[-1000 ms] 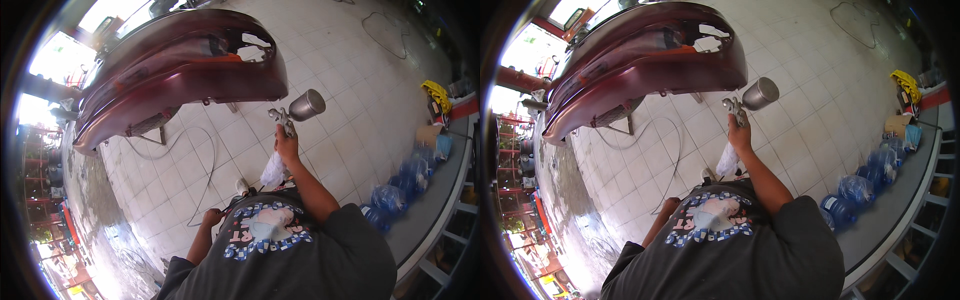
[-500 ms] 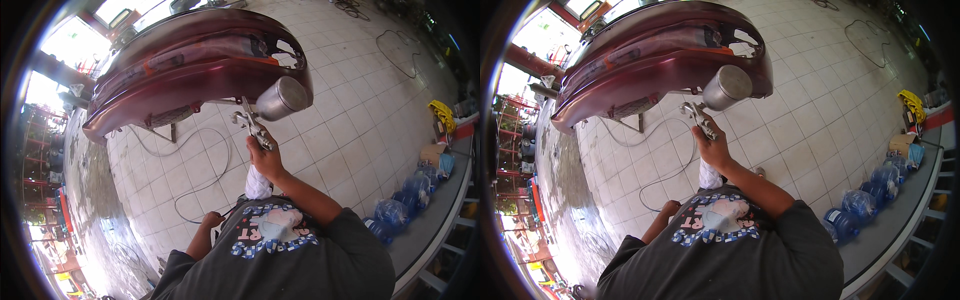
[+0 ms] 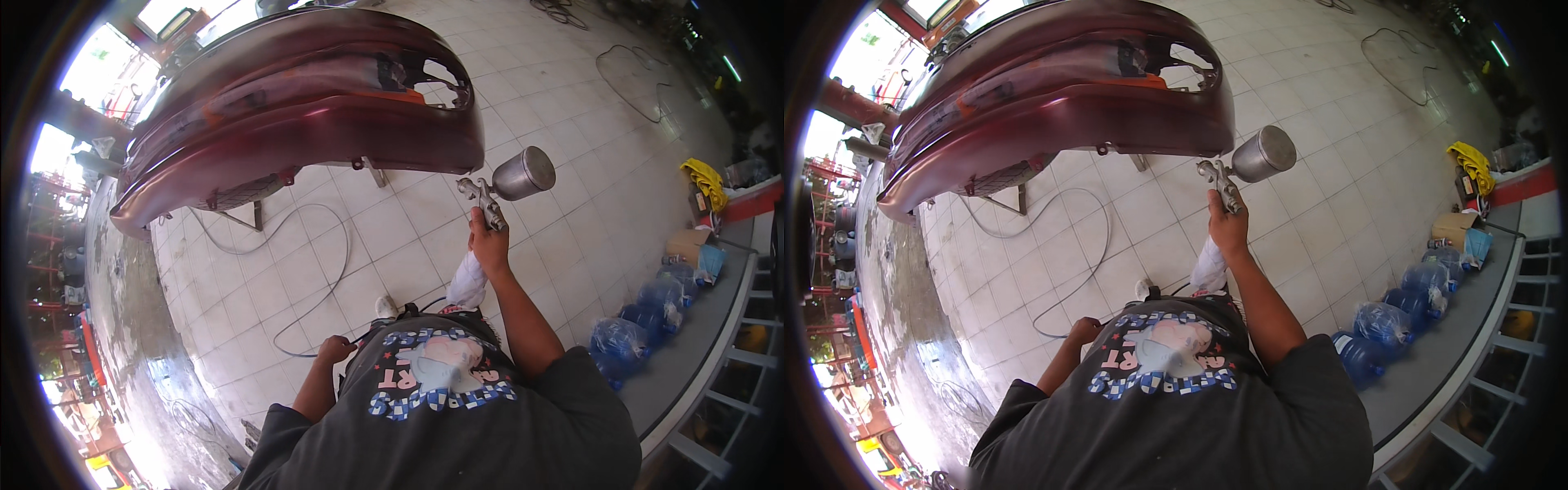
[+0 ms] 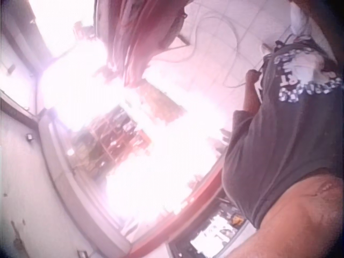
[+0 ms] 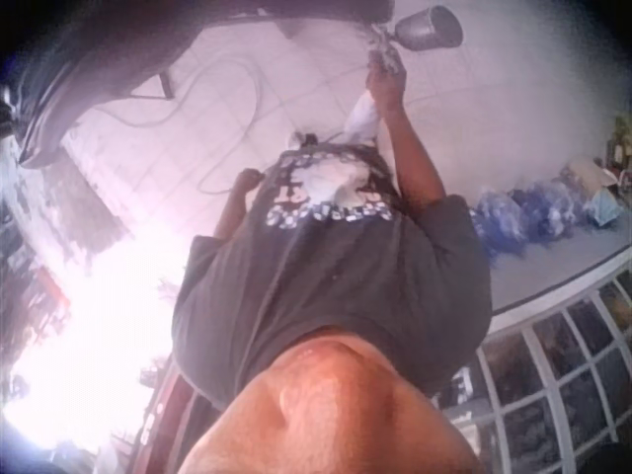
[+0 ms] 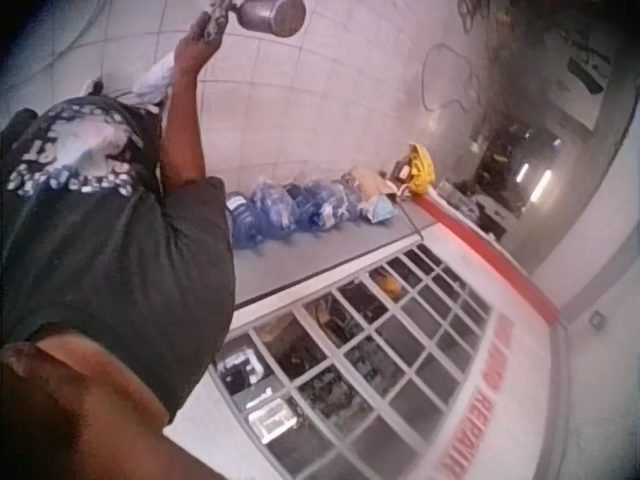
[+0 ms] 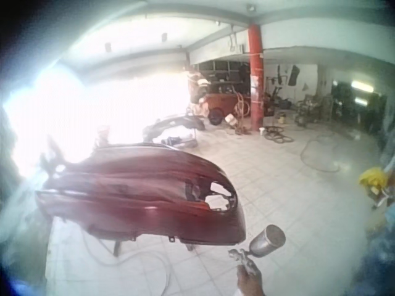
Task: The person uses a spray gun to apply paint to a car bumper mounted on a stand. They move around the bumper, spraying different sections to cover the surface with a maroon finish.
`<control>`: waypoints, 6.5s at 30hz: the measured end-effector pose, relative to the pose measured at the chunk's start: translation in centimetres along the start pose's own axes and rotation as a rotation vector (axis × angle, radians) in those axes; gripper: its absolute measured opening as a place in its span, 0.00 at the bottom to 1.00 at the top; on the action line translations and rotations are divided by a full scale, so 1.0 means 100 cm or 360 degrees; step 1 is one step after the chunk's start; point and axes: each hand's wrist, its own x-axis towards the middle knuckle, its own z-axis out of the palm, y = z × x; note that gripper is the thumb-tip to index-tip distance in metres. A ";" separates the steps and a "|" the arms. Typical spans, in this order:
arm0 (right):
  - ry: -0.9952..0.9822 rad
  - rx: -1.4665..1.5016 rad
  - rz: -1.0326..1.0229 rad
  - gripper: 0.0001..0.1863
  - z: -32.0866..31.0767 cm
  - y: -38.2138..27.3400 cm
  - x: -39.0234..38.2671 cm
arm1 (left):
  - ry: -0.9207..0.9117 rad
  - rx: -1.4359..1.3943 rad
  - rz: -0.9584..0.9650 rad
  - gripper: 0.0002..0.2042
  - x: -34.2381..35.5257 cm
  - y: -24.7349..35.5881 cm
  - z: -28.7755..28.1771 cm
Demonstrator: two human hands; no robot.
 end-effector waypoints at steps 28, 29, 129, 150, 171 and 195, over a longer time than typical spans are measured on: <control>-0.0170 0.0446 0.0296 0.17 0.022 -0.078 -0.024 | 0.0037 -0.0094 -0.0064 0.20 -0.024 0.015 0.031; -0.0218 0.0440 0.0230 0.17 0.029 -0.086 -0.028 | 0.0030 -0.0089 -0.0066 0.20 -0.025 0.010 0.032; -0.0791 -0.0183 0.0966 0.20 -0.221 -0.028 0.199 | 0.0373 -0.0206 -0.0192 0.17 -0.011 0.309 0.088; -0.0947 0.0218 -0.0080 0.13 -0.270 0.219 0.272 | -0.0037 -0.0014 -0.0542 0.14 0.024 0.436 0.105; -0.0675 -0.0198 0.0029 0.19 -0.183 0.337 0.604 | 0.0340 -0.0406 -0.0783 0.21 0.043 0.684 0.202; -0.1828 -0.0365 0.0214 0.21 -0.286 0.096 0.443 | 0.0474 -0.0968 -0.0684 0.18 0.016 0.703 0.220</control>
